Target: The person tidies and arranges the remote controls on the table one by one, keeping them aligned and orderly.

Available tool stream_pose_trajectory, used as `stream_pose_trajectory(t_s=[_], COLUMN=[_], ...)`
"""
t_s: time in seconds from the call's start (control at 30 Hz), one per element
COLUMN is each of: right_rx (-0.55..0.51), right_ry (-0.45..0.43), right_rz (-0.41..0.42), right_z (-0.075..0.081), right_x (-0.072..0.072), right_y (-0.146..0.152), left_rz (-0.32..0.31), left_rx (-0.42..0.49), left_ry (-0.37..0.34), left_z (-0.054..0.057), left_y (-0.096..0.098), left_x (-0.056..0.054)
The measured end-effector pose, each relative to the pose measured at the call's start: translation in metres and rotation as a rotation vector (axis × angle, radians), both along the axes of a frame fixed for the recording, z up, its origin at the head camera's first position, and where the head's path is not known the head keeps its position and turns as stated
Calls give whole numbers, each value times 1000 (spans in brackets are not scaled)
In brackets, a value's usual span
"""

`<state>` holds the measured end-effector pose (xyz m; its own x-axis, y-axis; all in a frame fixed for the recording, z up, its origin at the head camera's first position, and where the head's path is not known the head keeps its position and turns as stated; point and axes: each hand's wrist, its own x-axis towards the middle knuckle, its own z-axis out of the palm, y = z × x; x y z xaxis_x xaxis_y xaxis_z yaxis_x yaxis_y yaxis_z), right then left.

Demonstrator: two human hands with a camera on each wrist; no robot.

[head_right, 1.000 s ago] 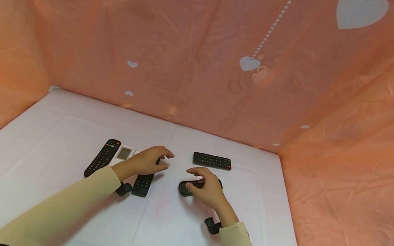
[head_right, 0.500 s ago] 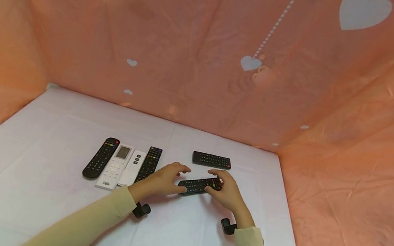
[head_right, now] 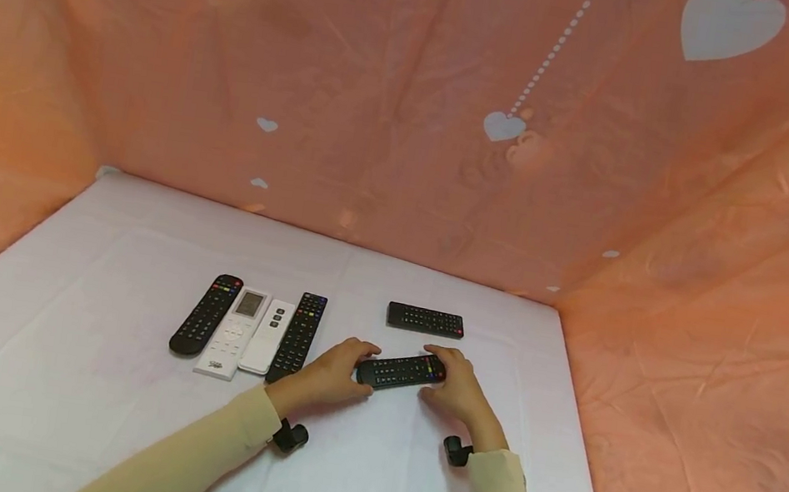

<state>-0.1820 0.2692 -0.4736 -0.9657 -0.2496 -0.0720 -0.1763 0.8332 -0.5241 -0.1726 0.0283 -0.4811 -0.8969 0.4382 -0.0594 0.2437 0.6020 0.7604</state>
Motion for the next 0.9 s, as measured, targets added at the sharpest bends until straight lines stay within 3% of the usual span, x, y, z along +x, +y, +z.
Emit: stream_pose_trajectory(t_s=[0.23,0.57,0.9], right_rx=[79,114,94], right_ry=[28,36,41], right_rz=[-21,-31,-58], right_z=[-6,-5,-8], right_x=[-2,-4,-10], right_y=[1,0,2], left_rz=[-4,9,27], left_rx=[-85,-84,-103], left_ry=[37,82,80], left_z=[-5,-6,-4], left_y=[-1,0,2], left_x=[3,4,3])
